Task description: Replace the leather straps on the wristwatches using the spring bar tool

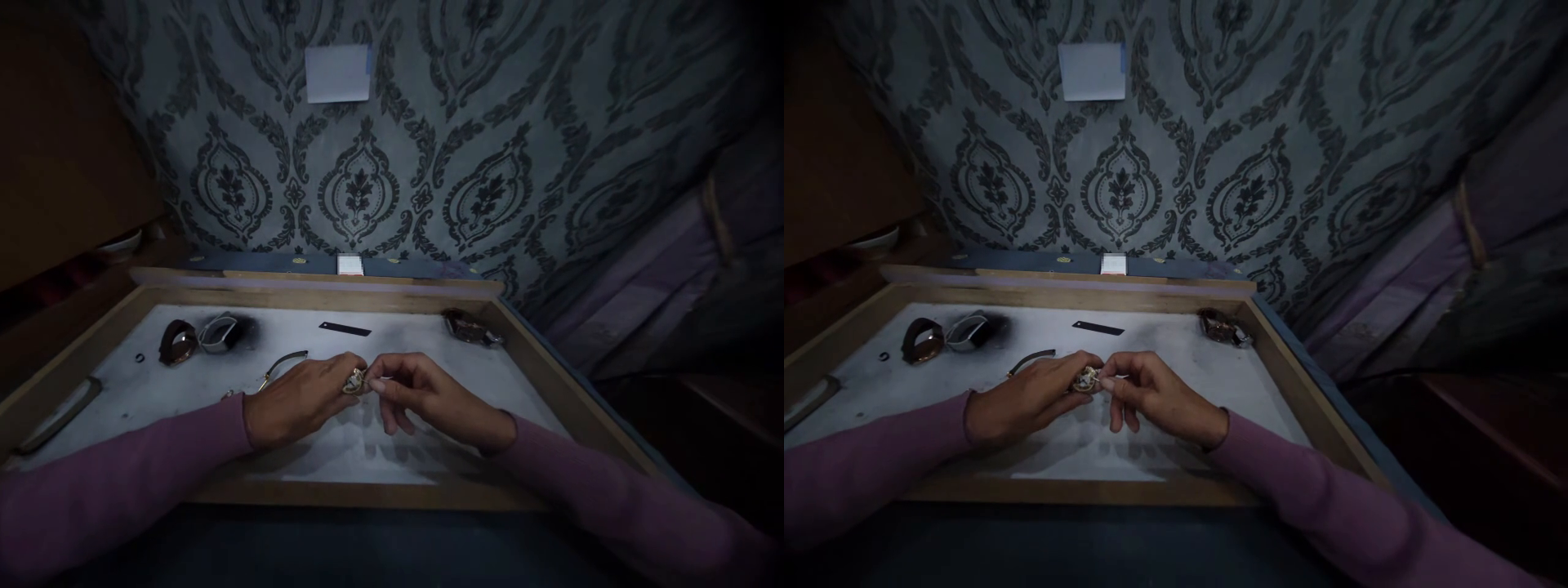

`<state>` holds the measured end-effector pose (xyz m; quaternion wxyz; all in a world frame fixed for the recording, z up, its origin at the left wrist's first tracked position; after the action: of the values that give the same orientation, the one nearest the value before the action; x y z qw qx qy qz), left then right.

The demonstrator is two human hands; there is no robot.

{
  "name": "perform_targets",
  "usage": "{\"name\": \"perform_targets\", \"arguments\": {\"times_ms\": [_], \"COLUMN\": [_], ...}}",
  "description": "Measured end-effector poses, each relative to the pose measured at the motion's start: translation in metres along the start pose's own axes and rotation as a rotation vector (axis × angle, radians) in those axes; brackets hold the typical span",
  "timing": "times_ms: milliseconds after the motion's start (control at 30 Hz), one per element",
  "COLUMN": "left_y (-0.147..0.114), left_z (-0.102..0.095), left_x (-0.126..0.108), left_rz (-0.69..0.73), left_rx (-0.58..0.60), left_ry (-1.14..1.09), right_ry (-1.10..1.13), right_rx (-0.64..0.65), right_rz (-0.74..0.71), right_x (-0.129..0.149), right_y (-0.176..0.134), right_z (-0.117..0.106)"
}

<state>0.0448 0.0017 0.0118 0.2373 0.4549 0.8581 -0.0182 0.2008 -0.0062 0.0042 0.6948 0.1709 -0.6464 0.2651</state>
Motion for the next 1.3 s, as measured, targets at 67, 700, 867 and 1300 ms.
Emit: {"name": "perform_targets", "arguments": {"times_ms": [67,700,867,1300], "left_y": [-0.001,0.004,0.003,0.005], "left_z": [0.002,0.000,0.006,0.008], "left_x": [0.000,0.015,0.015,0.012], "left_rz": [0.025,-0.216,-0.289,-0.321], "left_rx": [0.006,0.074,0.138,0.160], "left_ry": [0.034,-0.613,-0.836,-0.960], "right_ry": [0.000,-0.035,-0.137,-0.128], "right_rx": [0.004,-0.050,-0.117,-0.107], "right_rz": [0.015,-0.064,-0.150,-0.095], "right_x": [0.000,0.008,0.013,0.008], "right_y": [0.000,0.001,-0.001,0.000], "right_z": [0.000,-0.003,-0.005,-0.006]}}
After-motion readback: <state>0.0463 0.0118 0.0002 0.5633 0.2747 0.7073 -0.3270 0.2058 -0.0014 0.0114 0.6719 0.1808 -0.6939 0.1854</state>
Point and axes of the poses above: each hand's wrist, its own y-axis towards the middle knuckle, its own z-axis out of the palm, x = y × z, the point moved 4 cm from there along y, towards the middle knuckle, and after that the axes turned 6 degrees about y, right-handed, at the moved point
